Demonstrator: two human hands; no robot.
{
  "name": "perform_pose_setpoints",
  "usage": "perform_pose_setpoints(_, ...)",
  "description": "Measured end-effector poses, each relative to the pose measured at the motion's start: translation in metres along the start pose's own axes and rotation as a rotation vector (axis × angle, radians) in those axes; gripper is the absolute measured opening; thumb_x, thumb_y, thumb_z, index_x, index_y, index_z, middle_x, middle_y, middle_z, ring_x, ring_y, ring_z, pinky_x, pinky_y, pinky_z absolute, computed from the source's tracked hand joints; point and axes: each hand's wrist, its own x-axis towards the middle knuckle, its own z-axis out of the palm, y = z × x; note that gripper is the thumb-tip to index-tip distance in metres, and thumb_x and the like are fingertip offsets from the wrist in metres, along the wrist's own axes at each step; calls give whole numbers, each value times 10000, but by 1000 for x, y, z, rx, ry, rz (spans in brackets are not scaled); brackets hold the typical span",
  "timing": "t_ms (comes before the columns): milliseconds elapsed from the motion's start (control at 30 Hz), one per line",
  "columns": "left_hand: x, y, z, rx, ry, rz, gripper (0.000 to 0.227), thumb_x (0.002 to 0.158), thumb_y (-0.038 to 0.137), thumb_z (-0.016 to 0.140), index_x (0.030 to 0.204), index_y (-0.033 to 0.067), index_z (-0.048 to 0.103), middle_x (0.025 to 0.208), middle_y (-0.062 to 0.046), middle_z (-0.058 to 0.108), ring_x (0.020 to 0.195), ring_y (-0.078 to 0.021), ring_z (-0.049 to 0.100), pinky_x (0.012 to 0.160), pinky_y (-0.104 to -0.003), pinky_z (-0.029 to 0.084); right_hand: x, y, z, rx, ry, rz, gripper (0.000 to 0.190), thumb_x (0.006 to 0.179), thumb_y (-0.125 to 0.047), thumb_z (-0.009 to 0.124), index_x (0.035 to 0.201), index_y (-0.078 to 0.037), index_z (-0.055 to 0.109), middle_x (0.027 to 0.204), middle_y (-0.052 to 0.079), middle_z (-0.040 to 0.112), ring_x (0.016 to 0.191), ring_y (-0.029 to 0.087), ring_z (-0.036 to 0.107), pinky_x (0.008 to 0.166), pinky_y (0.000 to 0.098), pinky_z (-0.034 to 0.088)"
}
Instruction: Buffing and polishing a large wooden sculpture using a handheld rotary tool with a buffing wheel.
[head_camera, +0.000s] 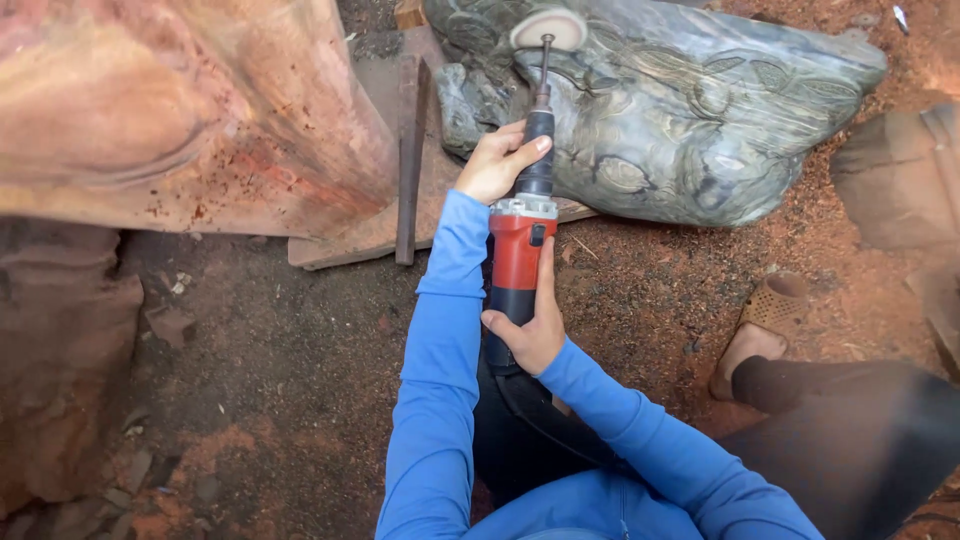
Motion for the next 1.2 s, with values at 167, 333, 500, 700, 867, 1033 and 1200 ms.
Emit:
perform_pose_setpoints(167,-1,2,-2,-37,32,-34,366,926,299,831,918,-64,782,1311,-160,637,1173,-264,644,1038,-467,510,2,0,1,7,-4,-14,1265,820,-340,817,1642,-178,-131,1271,290,557,1017,426,708,769,520,628)
perform_pose_setpoints(333,3,-11,-3,-5,39,32,319,917,275,847,926,-39,793,1293,-161,651,1221,-276,619,1061,-477,488,-1,-3,-5,20,-16,-18,1271,815,-333,820,1641,-182,-135,1283,287,559,1026,419,711,772,515,626)
perform_pose_setpoints(500,1,-13,-4,-11,3,88,277,910,248,853,901,-23,799,1319,-173,639,1284,-310,579,1123,-481,422,-7,-7,-13,-17,-49,39,1267,805,-370,808,1640,-189,-127,1204,255,613,962,413,736,739,514,629)
perform_pose_setpoints(700,-6,-12,-1,-98,5,62,273,916,244,844,914,-26,801,1294,-150,639,1253,-263,571,1095,-467,441,-13,-9,-13,-91,-52,51,1280,769,-390,814,1649,-181,-91,1184,289,644,945,454,741,706,522,626)
perform_pose_setpoints(867,-6,-8,0,-129,44,25,324,925,276,838,903,-43,790,1290,-152,624,1222,-243,572,1112,-476,417,-4,-14,-20,-74,-79,74,1272,767,-371,811,1649,-204,-90,1155,262,655,926,420,746,718,506,630)
perform_pose_setpoints(1033,-7,1,4,-82,63,18,328,929,293,826,883,-30,796,1258,-151,644,1187,-230,597,1095,-463,429,-2,-13,-24,-71,-71,71,1268,764,-362,815,1652,-208,-78,1155,256,656,928,410,747,727,499,632)
perform_pose_setpoints(1200,-10,13,7,-107,76,-7,340,909,280,842,859,-52,786,1266,-176,626,1203,-263,567,1116,-484,397,-6,-5,-26,-97,-76,68,1270,760,-370,825,1656,-212,-61,1187,268,649,962,437,735,736,519,618)
